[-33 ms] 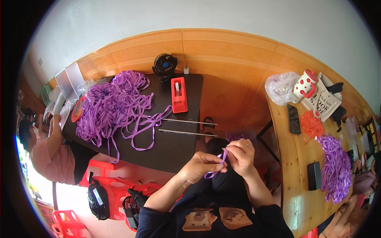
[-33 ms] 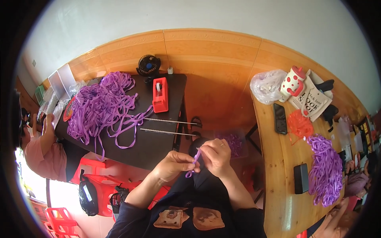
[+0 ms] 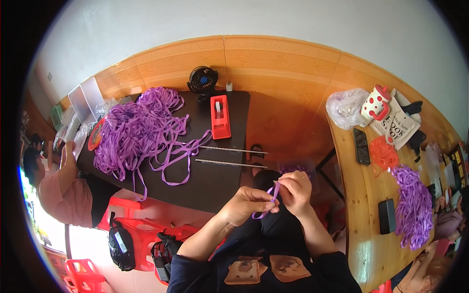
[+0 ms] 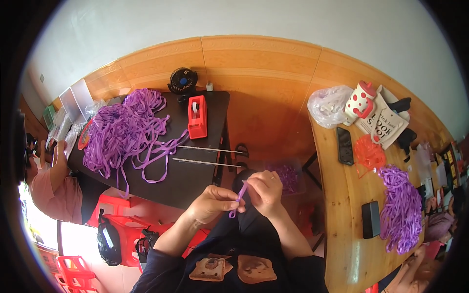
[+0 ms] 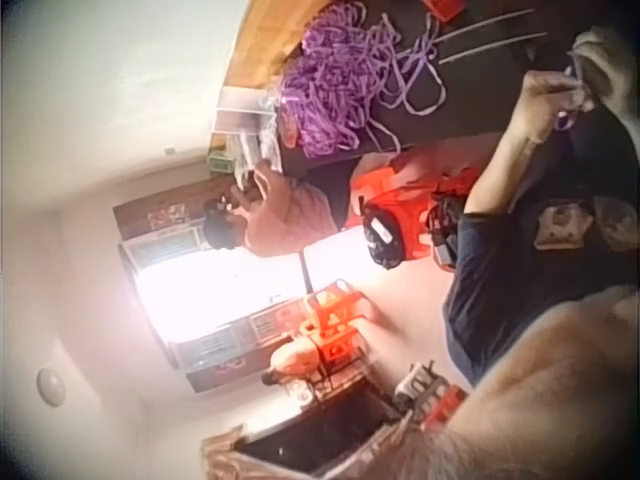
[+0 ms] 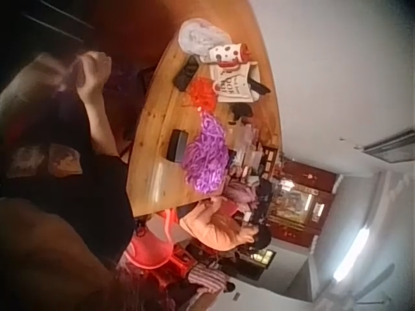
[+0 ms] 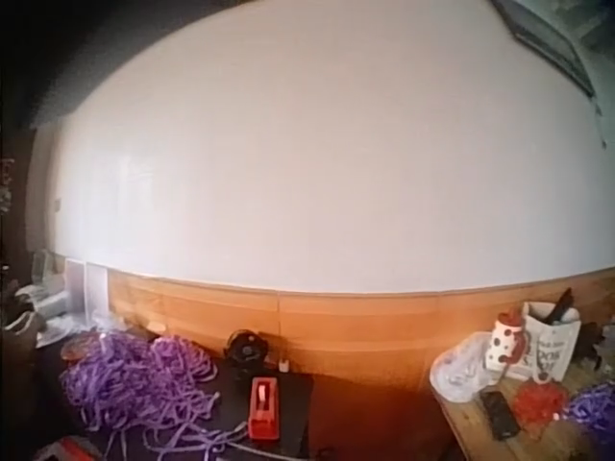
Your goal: The recorder wraps and ties purple ribbon strips around a metal rod frame to create decorative bows.
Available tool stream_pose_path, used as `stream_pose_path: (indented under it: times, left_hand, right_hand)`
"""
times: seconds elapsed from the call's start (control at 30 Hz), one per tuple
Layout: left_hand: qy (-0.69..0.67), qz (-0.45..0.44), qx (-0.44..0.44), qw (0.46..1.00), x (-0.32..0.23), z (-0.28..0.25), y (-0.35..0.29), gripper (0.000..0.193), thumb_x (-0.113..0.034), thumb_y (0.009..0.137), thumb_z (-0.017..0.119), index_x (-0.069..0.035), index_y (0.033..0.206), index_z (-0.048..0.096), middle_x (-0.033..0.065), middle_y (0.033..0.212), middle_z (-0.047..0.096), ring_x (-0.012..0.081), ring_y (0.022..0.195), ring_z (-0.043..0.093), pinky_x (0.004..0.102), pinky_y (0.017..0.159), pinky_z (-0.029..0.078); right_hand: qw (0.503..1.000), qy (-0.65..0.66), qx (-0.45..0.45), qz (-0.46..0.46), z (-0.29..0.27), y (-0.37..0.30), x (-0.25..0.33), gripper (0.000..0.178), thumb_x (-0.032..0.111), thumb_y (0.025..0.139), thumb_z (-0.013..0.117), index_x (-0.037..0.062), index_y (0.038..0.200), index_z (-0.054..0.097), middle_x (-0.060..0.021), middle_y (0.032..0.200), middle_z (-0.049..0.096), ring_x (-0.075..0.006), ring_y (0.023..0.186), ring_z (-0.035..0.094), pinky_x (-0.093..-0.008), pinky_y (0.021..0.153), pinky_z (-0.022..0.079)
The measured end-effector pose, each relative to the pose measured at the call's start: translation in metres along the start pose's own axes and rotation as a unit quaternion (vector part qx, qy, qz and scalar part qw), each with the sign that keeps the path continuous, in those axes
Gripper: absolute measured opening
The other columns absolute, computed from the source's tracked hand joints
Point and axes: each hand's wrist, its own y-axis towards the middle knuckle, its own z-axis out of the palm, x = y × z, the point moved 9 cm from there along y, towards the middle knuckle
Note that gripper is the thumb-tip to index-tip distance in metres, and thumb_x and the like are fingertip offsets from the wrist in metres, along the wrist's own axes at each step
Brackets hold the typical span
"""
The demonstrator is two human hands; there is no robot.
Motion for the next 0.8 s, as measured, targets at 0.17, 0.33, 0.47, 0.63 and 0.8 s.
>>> stream_pose_path:
  times: [0.17,0.33,0.47,0.63,0.8]
  left_hand:
    - [0.004,-0.002,0.008,1.000,-0.018,0.011,-0.013,0.016,-0.002,0.082,0.067,0.005,0.096,0.067,0.0137,0.088,0.068,0.0186,0.082,0.067,0.0253,0.076,0.052]
    - [-0.005,0.031,0.032,0.999,-0.036,0.024,-0.029,0.017,0.004,0.078,0.067,0.006,0.094,0.068,0.0157,0.087,0.068,0.0214,0.081,0.067,0.0267,0.077,0.054]
    - [-0.012,0.032,0.053,0.998,-0.052,0.039,-0.040,0.018,0.005,0.075,0.068,0.006,0.093,0.068,0.0155,0.086,0.067,0.0209,0.081,0.066,0.0300,0.079,0.052]
    - [-0.018,0.030,0.067,0.997,-0.055,0.050,-0.054,0.016,0.004,0.075,0.068,0.007,0.091,0.068,0.0164,0.085,0.067,0.0197,0.075,0.064,0.0262,0.067,0.049]
    - [-0.059,0.018,0.091,0.994,-0.053,0.056,-0.071,0.017,0.005,0.074,0.068,0.008,0.091,0.067,0.0189,0.085,0.066,0.0224,0.076,0.065,0.0282,0.069,0.052]
  right_hand:
    - [0.991,0.054,-0.087,0.090,0.009,-0.019,-0.024,0.021,-0.009,0.066,0.064,0.0047,0.079,0.057,-0.0093,0.074,0.061,-0.0250,0.065,0.059,-0.0322,0.060,0.043]
    - [0.985,0.045,-0.110,0.128,0.014,-0.021,-0.037,0.018,-0.008,0.068,0.065,0.0042,0.078,0.056,-0.0090,0.072,0.059,-0.0231,0.064,0.056,-0.0300,0.059,0.043]
    - [0.970,0.080,-0.146,0.178,0.016,-0.027,-0.050,0.014,-0.003,0.069,0.067,0.0049,0.074,0.056,-0.0057,0.068,0.056,-0.0201,0.059,0.054,-0.0309,0.059,0.039]
    - [0.962,0.097,-0.178,0.183,0.019,-0.037,-0.067,0.014,-0.009,0.076,0.064,-0.0002,0.075,0.053,-0.0047,0.068,0.054,-0.0089,0.060,0.050,-0.0218,0.055,0.039]
    - [0.935,0.127,-0.201,0.264,0.022,-0.055,-0.088,0.013,-0.003,0.070,0.066,0.0032,0.075,0.055,-0.0070,0.066,0.054,-0.0176,0.057,0.054,-0.0275,0.055,0.041]
